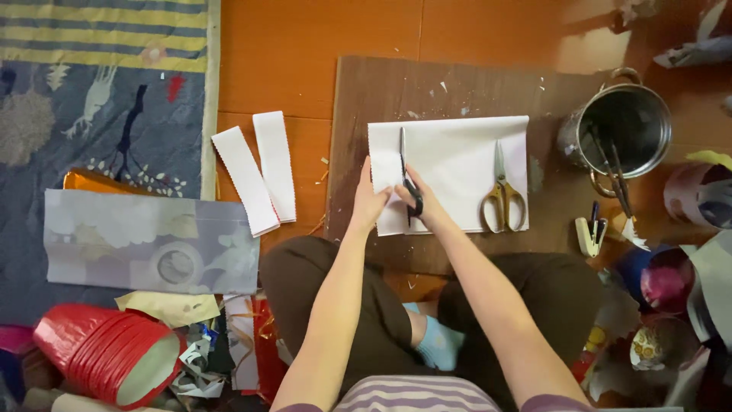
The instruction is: Folding a large sheet of paper and cutting it into strips using scissors
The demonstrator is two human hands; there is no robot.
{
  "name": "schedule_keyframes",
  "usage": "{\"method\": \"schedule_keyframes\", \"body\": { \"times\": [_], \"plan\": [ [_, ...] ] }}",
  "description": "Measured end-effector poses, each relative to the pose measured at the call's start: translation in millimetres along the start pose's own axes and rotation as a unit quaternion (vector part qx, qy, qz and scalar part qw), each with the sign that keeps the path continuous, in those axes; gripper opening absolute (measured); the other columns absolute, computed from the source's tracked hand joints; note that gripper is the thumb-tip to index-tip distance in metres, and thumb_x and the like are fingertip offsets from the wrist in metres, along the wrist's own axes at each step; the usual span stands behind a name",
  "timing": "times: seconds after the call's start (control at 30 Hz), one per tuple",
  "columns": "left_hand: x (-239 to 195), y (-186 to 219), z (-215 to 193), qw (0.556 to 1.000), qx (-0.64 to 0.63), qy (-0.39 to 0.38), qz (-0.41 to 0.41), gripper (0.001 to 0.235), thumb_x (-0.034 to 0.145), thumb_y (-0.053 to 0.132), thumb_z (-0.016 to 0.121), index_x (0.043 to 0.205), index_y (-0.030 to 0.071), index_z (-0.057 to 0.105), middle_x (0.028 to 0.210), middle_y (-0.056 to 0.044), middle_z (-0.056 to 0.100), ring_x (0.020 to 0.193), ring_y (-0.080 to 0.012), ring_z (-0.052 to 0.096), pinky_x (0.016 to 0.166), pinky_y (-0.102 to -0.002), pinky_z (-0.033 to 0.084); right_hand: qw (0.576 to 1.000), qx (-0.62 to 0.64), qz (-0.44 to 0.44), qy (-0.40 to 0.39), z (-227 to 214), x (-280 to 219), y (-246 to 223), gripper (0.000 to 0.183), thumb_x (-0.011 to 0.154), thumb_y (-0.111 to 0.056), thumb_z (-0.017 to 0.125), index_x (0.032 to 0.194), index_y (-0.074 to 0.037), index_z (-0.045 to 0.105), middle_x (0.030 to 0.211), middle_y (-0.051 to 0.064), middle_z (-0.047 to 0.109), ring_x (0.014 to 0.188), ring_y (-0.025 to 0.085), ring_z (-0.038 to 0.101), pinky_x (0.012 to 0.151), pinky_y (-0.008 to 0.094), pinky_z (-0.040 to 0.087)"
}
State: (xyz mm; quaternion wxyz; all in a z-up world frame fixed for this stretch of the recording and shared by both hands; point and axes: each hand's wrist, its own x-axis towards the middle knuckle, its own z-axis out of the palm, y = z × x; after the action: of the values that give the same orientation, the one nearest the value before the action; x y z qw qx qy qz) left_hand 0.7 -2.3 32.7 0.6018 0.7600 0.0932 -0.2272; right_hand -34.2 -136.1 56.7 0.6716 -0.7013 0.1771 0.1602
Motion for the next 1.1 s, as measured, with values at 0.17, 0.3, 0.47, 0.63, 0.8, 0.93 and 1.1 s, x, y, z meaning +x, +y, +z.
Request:
{"method": "schedule_keyframes", "body": {
  "times": [0.17,0.3,0.47,0.63,0.8,0.93,1.1],
  "plan": [
    [7.3,-8.5,3.8,0.999,0.02,0.015,-0.028,0.091,0.078,0.001,0.066,0.156,0.018,0.022,0.156,-0.021,0.03,0.143,-0.0377,0.029,0.119,-0.047,0.027,0.991,-0.105,-0.025,0.074,10.5,15.7,49.4,0.079,0.085,-0.034,0.076,0.152,-0.021,0.036,0.078,0.022,0.067,0.077,0.035,0.067,0.069,0.045,0.047],
    [2.8,4.1,0.1,0.999,0.008,0.001,-0.052,0.097,0.073,0.004,0.069,0.156,0.017,0.021,0.156,-0.018,0.03,0.143,-0.0353,0.03,0.119,-0.046,0.027,0.995,-0.07,-0.03,0.056,-2.2,17.0,38.0,0.075,0.084,-0.034,0.076,0.149,-0.026,0.04,0.078,0.016,0.07,0.075,0.025,0.068,0.071,0.035,0.052],
    [-19.0,45.1,-1.7,0.999,-0.014,-0.031,-0.033,0.093,0.07,0.006,0.069,0.153,0.016,0.028,0.15,-0.022,0.039,0.139,-0.0371,0.037,0.115,-0.048,0.033,1.0,0.0,-0.003,-0.003,-7.2,4.7,-35.0,0.074,0.09,-0.046,0.068,0.149,-0.012,0.039,0.147,0.028,0.04,0.137,0.04,0.039,0.114,0.047,0.03],
    [-18.1,43.9,2.9,0.999,-0.041,-0.011,-0.027,0.089,0.071,0.007,0.067,0.152,0.013,0.03,0.15,-0.022,0.039,0.14,-0.039,0.035,0.115,-0.05,0.032,0.996,-0.017,-0.068,0.046,-1.6,44.5,29.2,0.074,0.087,-0.034,0.075,0.149,-0.015,0.04,0.111,0.018,0.054,0.103,0.029,0.049,0.092,0.039,0.04],
    [-11.5,25.7,3.1,0.998,-0.058,0.004,-0.017,0.088,0.072,0.014,0.068,0.152,0.02,0.032,0.152,-0.016,0.039,0.141,-0.0353,0.034,0.115,-0.049,0.032,0.986,-0.082,-0.102,0.107,5.5,55.1,64.8,0.076,0.085,-0.034,0.079,0.15,-0.022,0.04,0.072,0.014,0.067,0.068,0.025,0.066,0.063,0.034,0.051],
    [-3.6,9.2,6.6,0.998,-0.053,0.014,0.02,0.087,0.073,0.011,0.07,0.152,0.017,0.033,0.152,-0.018,0.038,0.142,-0.0336,0.032,0.117,-0.047,0.028,0.983,-0.108,-0.102,0.108,1.5,56.1,56.4,0.076,0.084,-0.037,0.078,0.149,-0.023,0.042,0.077,0.017,0.066,0.069,0.026,0.066,0.064,0.039,0.05],
    [16.7,1.1,-50.1,0.994,-0.011,0.074,0.079,0.086,0.073,-0.005,0.059,0.153,0.005,0.028,0.155,-0.025,0.029,0.144,-0.0333,0.026,0.122,-0.044,0.02,0.98,-0.135,-0.117,0.089,-2.4,17.4,45.9,0.076,0.083,-0.048,0.076,0.144,-0.015,0.047,0.122,0.028,0.062,0.102,0.045,0.064,0.089,0.05,0.049]
  ]
}}
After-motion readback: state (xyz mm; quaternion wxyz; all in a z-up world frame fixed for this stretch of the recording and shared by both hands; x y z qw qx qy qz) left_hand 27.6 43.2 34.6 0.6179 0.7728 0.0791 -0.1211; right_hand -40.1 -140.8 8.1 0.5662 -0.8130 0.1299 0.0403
